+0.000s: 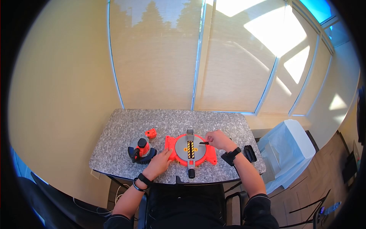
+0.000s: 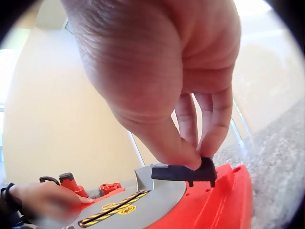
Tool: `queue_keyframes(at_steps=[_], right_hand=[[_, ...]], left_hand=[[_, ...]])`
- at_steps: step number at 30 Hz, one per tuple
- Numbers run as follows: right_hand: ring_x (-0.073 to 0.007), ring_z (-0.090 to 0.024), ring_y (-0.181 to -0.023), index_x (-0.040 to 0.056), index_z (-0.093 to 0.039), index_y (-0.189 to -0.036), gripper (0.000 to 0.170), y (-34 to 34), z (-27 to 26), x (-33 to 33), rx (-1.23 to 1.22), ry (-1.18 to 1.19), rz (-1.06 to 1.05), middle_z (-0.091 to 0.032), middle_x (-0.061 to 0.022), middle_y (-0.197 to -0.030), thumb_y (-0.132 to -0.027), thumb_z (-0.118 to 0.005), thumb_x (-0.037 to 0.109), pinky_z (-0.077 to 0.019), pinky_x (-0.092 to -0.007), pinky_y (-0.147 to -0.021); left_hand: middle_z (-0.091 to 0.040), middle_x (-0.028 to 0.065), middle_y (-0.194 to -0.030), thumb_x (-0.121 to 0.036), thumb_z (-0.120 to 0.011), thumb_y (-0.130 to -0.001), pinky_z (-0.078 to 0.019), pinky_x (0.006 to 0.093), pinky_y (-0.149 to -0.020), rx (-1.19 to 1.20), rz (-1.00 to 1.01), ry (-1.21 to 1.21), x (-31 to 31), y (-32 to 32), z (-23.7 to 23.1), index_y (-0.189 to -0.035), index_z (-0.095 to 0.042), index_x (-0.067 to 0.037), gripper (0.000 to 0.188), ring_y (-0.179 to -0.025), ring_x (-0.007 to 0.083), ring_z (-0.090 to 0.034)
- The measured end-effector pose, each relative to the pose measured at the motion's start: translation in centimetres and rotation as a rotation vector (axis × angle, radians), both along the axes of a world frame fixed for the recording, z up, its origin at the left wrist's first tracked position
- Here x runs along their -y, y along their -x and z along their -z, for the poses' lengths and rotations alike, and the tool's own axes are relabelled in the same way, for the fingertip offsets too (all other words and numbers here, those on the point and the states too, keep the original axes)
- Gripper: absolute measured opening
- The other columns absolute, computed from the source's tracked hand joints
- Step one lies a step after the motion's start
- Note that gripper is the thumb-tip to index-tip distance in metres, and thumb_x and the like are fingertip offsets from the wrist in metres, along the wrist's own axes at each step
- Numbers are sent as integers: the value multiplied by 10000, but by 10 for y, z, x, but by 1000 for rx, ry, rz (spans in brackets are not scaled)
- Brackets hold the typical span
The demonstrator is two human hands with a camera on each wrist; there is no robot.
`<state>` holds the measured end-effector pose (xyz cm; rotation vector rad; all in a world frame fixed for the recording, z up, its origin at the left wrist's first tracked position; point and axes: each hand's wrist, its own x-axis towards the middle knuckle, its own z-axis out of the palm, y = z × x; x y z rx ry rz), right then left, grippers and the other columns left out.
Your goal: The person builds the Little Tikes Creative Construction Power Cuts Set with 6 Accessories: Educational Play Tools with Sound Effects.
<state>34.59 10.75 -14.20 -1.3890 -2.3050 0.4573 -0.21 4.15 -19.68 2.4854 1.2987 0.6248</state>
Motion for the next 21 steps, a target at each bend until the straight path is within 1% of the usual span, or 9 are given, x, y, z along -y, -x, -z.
queue_keyframes(at_steps=[2, 15, 21], right_hand=[[-288, -732, -790, 41, -698, -884, 184, 3, 0, 1, -7, -55, -7, -733, -141, -829, -734, -666, -60, -583, -371, -710], [-279, -739, -799, 47, -700, -872, 177, 4, -1, 1, -36, -52, -9, -739, -136, -827, -737, -671, -62, -592, -353, -721], [-269, -740, -797, 54, -704, -876, 156, 3, -2, 1, -34, -3, 0, -739, -127, -821, -748, -713, -33, -592, -354, -720]], left_hand=[[-546, 285, -1396, -140, -671, -921, -534, 472, -988, -2, -3, -2, 2, 0, 0, -1428, -484, 6, 560, -1214, 430, -597], [-539, 271, -1411, -131, -667, -916, -545, 471, -972, -18, 3, -8, 2, -1, -2, -1426, -480, 2, 559, -1205, 419, -608], [-540, 271, -1409, -129, -665, -917, -541, 468, -981, -20, -2, -18, 2, -2, -2, -1418, -485, 5, 550, -1209, 417, -606]])
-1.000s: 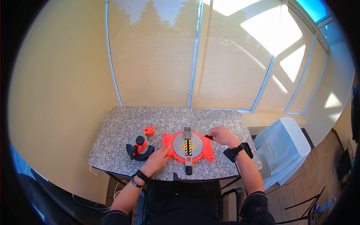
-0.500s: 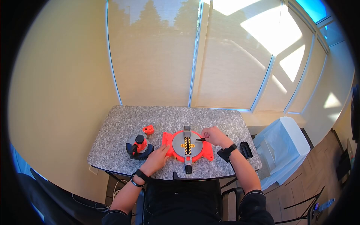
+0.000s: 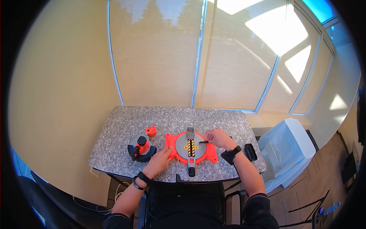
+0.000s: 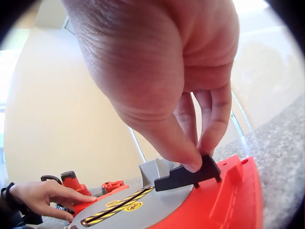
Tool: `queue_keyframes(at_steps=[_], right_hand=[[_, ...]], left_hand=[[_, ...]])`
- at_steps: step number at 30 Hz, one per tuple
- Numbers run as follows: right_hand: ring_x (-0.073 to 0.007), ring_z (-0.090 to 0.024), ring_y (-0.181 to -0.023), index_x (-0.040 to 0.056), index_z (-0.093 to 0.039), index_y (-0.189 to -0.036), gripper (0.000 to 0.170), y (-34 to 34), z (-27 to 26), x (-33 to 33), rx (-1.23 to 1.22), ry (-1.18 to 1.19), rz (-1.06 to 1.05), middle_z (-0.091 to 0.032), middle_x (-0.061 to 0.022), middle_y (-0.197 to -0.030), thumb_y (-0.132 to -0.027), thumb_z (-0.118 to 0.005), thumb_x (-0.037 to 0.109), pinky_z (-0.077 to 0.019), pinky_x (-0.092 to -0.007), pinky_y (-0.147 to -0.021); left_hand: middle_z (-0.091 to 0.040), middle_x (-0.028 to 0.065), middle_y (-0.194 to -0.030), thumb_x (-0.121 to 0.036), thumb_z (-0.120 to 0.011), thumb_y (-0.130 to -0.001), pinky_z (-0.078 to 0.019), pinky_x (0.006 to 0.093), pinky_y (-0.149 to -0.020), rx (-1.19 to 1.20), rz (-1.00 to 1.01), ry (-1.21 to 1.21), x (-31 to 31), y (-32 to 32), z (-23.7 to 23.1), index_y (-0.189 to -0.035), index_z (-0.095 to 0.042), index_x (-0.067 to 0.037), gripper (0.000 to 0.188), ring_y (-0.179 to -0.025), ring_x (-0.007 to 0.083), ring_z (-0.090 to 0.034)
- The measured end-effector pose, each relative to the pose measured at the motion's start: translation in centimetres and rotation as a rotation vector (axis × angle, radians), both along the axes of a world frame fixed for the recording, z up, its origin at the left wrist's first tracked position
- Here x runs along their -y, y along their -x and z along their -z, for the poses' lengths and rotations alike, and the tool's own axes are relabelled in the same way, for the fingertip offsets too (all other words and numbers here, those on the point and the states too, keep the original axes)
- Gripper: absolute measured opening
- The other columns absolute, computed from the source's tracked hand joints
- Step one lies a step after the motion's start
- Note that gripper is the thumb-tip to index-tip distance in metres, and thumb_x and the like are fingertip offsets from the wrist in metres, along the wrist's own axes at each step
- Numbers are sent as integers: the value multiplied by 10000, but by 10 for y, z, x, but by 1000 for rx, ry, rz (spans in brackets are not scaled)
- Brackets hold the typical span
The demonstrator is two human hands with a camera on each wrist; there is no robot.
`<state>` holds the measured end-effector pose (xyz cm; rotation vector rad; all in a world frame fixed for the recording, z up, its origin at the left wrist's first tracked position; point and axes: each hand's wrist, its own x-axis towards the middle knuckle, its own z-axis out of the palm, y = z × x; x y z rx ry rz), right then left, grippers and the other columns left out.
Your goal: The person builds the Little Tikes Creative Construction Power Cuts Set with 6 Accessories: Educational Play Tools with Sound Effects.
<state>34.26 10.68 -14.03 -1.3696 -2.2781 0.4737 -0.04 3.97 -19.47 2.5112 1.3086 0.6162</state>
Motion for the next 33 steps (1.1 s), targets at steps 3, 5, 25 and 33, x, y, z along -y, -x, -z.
queue_keyframes(at_steps=[3, 5, 25, 33], right_hand=[[-266, -742, -793, 50, -705, -876, 151, -1, 2, -1, -5, 14, 8, -740, -126, -819, -747, -727, -25, -594, -349, -724], [-262, -742, -785, 47, -707, -865, 143, -1, 2, -1, -17, 9, 13, -741, -127, -816, -747, -724, -31, -595, -345, -726], [-198, -754, -791, 44, -738, -899, 144, -6, 10, -3, 28, 7, 69, -760, -107, -833, -772, -785, -7, -599, -315, -743], [-207, -753, -804, 52, -746, -913, 144, -7, 12, -1, 11, 0, 71, -766, -99, -852, -782, -796, 15, -600, -324, -754]], left_hand=[[-540, 271, -1408, -128, -664, -917, -537, 468, -988, 3, 1, 3, 0, 0, 1, -1421, -482, 6, 552, -1213, 417, -603], [-539, 271, -1409, -128, -663, -917, -535, 467, -991, 9, 6, -4, -1, 0, 3, -1422, -481, 6, 553, -1215, 418, -602], [-541, 295, -1396, -117, -654, -923, -521, 472, -1011, 19, 0, 9, 0, -2, 3, -1423, -477, 27, 550, -1236, 433, -582], [-524, 280, -1431, -156, -651, -935, -533, 494, -965, 45, 3, -28, 0, 2, 9, -1462, -459, -10, 579, -1155, 460, -613]])
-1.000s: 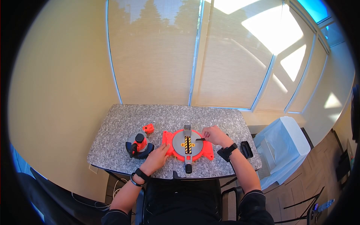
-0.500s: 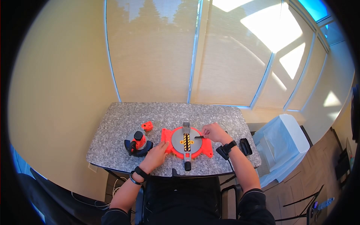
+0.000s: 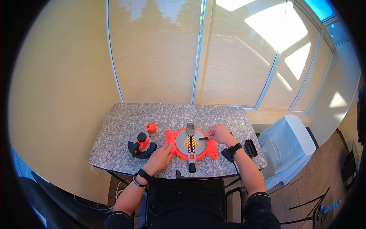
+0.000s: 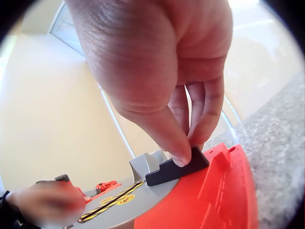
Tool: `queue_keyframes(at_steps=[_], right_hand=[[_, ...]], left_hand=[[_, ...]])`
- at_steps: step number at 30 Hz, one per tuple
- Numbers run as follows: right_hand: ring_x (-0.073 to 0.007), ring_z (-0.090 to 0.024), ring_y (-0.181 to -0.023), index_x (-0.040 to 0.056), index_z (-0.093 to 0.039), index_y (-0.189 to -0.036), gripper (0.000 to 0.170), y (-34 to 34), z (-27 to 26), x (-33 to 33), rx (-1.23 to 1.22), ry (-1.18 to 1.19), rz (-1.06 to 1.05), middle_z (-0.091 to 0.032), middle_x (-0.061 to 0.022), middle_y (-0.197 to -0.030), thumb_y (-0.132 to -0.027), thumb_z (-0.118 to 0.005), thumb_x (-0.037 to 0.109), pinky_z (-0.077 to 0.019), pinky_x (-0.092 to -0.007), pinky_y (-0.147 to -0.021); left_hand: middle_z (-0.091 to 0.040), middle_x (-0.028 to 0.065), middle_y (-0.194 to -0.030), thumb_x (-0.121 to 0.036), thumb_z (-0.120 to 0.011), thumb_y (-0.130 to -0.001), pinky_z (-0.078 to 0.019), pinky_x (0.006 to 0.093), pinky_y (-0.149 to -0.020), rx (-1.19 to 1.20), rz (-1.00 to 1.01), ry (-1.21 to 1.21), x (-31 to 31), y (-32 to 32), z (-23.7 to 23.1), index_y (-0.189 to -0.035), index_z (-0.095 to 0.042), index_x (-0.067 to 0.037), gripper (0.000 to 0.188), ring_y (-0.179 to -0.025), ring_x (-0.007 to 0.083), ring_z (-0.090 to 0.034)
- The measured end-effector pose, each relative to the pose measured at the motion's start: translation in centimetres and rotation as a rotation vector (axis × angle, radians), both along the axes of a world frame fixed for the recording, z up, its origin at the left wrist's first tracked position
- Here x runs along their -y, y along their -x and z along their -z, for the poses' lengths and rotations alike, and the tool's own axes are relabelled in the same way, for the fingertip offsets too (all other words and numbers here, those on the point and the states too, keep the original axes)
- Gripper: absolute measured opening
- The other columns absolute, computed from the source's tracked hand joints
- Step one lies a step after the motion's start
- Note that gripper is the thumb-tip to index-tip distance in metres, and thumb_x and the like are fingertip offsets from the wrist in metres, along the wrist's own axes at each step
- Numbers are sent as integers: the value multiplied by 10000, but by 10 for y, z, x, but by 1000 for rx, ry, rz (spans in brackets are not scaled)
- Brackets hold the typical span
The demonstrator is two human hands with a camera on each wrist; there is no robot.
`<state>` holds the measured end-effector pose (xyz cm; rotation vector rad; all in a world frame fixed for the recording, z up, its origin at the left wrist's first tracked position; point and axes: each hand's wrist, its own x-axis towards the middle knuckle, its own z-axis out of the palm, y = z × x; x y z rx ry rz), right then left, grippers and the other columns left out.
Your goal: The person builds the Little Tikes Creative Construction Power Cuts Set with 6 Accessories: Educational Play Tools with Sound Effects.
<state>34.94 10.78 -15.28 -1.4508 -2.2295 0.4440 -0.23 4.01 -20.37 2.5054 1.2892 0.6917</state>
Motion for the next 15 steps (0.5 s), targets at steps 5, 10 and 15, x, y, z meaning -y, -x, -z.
queue_keyframes(at_steps=[5, 10, 15], right_hand=[[-223, -752, -825, 54, -740, -920, 149, 0, -5, 4, 50, -16, -10, -767, -93, -861, -785, -787, 14, -597, -339, -768], [-189, -745, -837, 58, -748, -949, 158, -9, -9, 0, -100, 139, -82, -771, -76, -892, -801, -779, 14, -592, -329, -776], [-154, -735, -840, 63, -756, -979, 180, -37, -19, -1, -164, 132, -22, -774, -58, -904, -809, -778, 7, -587, -317, -781]], left_hand=[[-495, 280, -1452, -187, -672, -929, -499, 476, -1047, -19, -17, 76, 8, -3, -18, -1439, -471, 17, 585, -1309, 417, -532], [-485, 253, -1476, -196, -684, -920, -482, 483, -1069, -62, 29, -66, 16, -6, -27, -1388, -519, -7, 531, -1415, 410, -433], [-582, 209, -1329, -179, -679, -919, -505, 453, -1020, -42, 90, -71, 21, -9, -38, -1250, -594, -3, 384, -1292, 379, -537]])
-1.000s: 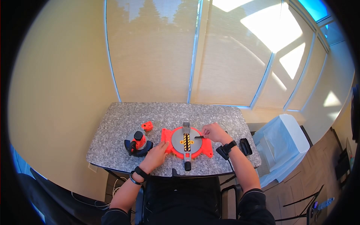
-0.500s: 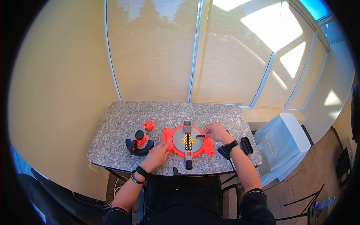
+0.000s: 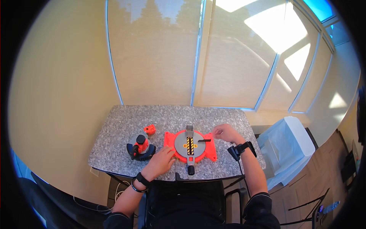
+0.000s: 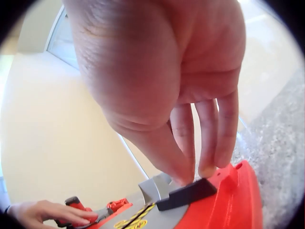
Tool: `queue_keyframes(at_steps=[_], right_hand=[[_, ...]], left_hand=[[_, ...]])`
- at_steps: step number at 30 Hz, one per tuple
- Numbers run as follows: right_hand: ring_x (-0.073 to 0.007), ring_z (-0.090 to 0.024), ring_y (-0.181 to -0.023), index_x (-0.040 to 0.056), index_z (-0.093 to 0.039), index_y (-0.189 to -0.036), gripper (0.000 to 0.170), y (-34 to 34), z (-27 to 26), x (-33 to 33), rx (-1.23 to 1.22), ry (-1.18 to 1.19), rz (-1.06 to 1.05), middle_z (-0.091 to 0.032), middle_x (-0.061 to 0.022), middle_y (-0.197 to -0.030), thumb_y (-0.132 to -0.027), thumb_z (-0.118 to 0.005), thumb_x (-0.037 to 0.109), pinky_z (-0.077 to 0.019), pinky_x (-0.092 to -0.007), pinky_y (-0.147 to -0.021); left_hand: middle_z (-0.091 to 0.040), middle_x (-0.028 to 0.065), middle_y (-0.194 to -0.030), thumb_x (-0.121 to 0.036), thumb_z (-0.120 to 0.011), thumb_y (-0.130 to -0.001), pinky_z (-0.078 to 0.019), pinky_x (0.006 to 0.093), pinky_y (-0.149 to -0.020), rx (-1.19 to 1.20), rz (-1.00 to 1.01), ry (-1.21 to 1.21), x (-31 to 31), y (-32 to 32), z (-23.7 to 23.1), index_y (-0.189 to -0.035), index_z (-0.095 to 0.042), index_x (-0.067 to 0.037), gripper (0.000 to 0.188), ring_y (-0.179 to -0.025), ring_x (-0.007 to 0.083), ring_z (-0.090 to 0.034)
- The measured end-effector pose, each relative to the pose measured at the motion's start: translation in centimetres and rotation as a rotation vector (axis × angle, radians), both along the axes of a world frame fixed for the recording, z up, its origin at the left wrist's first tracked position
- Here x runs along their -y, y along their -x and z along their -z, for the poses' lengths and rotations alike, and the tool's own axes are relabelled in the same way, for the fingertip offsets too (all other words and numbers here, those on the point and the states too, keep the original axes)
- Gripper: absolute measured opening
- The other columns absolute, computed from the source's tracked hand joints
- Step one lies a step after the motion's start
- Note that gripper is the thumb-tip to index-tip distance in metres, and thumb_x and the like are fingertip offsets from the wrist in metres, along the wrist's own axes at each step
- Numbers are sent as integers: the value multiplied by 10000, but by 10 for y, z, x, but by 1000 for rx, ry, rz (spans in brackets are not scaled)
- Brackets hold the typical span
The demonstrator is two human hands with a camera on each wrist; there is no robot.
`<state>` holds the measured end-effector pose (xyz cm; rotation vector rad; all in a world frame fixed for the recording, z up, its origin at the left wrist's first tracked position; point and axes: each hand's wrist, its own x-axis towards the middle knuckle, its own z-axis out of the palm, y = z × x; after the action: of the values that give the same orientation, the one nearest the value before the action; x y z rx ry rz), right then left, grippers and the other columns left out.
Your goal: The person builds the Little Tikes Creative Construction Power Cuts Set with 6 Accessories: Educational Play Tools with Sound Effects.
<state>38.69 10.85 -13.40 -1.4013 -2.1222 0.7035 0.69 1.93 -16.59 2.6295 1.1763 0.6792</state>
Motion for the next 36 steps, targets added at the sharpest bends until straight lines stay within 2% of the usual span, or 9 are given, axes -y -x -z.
queue_keyframes(at_steps=[3, 5, 6, 8, 11, 17, 24, 32, 36], right_hand=[[-177, -739, -823, 63, -762, -954, 176, -27, 7, -6, 15, 49, 99, -772, -77, -881, -785, -804, 50, -588, -328, -780], [-230, -742, -803, 62, -767, -902, 196, -45, 11, -10, 277, -9, 222, -767, -110, -864, -734, -841, 135, -589, -352, -778], [-230, -742, -803, 63, -767, -902, 196, -55, 18, -13, 278, -9, 222, -767, -110, -864, -734, -841, 135, -589, -352, -778], [-290, -734, -784, 60, -761, -846, 253, -73, 38, -21, 519, -25, 448, -760, -136, -857, -683, -865, 223, -589, -385, -773], [-318, -729, -810, 54, -750, -814, 274, -85, 54, -27, 648, -30, 515, -755, -148, -860, -657, -875, 242, -587, -409, -783], [-350, -718, -885, 53, -747, -838, 336, -85, 72, -31, 501, -79, 681, -747, -174, -894, -633, -908, 265, -580, -444, -823], [-372, -715, -902, 43, -740, -840, 372, -93, 104, -50, 563, -143, 700, -746, -183, -907, -609, -930, 264, -582, -457, -841], [-408, -704, -924, 27, -731, -827, 232, -84, 98, -40, 545, -152, 685, -738, -213, -920, -628, -819, 106, -583, -464, -845], [-412, -702, -924, 21, -728, -851, 253, -81, 94, -32, 575, -169, 630, -735, -221, -920, -627, -815, 98, -580, -461, -851]], left_hand=[[-625, 185, -1209, -171, -676, -920, -522, 444, -966, 36, 33, 32, 0, -2, -2, -1175, -625, -4, 309, -1178, 359, -594], [-638, 176, -1153, -168, -675, -919, -529, 440, -938, 52, 45, 17, 1, -4, -4, -1148, -634, -5, 284, -1118, 352, -617], [-641, 175, -1126, -163, -672, -920, -530, 442, -924, 60, 45, 35, 2, -5, -7, -1139, -636, -4, 274, -1097, 354, -622], [-644, 173, -1100, -158, -669, -920, -532, 443, -909, 69, 44, 53, 3, -7, -8, -1131, -637, -2, 264, -1076, 355, -628], [-636, 174, -1059, -155, -666, -920, -533, 450, -882, 93, 90, 8, 2, -9, -8, -1123, -633, -6, 255, -1037, 359, -631], [-633, 170, -1046, -138, -656, -919, -533, 451, -863, 126, 95, -11, 8, -16, -21, -1088, -621, -13, 213, -1023, 364, -628], [-656, 162, -1082, -109, -650, -932, -527, 433, -901, 120, 145, 46, 12, -18, -29, -1060, -654, 10, 175, -1041, 363, -635], [-663, 157, -1065, -104, -645, -935, -543, 434, -861, 158, 156, -8, 17, -19, -38, -1042, -654, 7, 154, -999, 363, -650], [-672, 166, -1023, -92, -650, -930, -550, 440, -828, 199, 134, 4, 13, -19, -45, -1047, -652, 0, 149, -964, 374, -661]])
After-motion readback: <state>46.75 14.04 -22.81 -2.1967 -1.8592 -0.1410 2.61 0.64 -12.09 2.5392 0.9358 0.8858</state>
